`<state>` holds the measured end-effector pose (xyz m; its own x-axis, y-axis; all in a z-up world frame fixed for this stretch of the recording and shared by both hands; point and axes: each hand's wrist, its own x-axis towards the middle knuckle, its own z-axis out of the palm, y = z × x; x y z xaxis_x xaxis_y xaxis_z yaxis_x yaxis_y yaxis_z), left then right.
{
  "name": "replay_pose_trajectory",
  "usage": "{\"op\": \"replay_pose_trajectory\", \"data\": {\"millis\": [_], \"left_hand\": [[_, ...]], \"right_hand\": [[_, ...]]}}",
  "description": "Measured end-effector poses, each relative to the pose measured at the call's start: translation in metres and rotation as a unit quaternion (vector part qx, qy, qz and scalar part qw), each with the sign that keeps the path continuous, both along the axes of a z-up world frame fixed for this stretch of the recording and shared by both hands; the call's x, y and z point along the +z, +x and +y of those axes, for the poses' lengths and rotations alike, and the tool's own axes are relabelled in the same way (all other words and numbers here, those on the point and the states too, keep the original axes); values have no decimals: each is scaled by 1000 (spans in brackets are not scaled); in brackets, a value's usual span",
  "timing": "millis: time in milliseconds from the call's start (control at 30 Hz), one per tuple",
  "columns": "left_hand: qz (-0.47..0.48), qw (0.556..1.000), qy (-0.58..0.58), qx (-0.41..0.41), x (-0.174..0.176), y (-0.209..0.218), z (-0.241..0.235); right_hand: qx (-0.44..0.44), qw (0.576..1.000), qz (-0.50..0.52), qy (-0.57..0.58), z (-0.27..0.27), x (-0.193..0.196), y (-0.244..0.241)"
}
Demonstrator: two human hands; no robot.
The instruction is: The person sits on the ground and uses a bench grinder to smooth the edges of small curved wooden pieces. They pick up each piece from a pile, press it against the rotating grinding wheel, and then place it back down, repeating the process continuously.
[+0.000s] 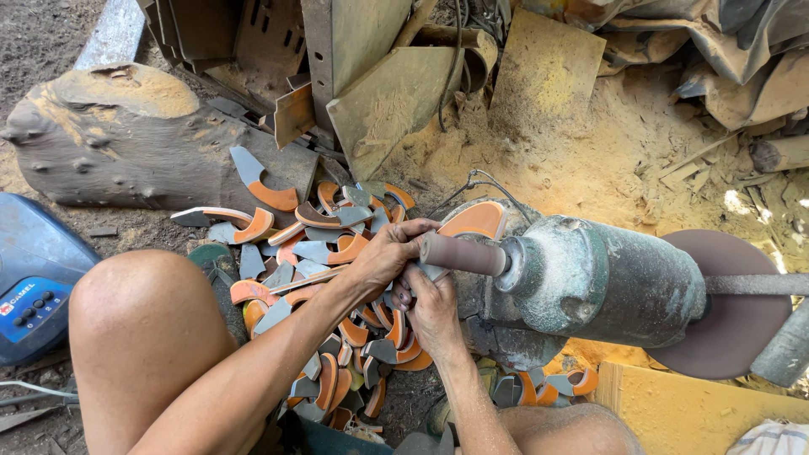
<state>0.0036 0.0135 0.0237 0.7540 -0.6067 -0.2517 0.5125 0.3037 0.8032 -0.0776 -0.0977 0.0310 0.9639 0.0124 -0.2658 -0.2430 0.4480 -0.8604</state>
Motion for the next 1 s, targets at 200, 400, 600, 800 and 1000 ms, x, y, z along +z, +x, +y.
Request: {"op": "replay_pose_trajectory", "data": {"millis": [200,400,600,800,1000], "left_hand": [[1,998,-59,12,-8,-13,1],[104,987,-121,18,-33,-29,-3],[119,985,-124,29,-31,-26,-10],[116,986,-118,35,-20,-19,-14],[94,990,-100,45,-23,-17,-17]], "right_hand": [[11,1000,-6,-20,0,6,-9],[88,979,73,-169,-10,2,-18],[34,853,40,-519,-20,-5,-10],[46,808,105,-577,-27,8,-1],[49,808,129,-573,-29,13,5]]}}
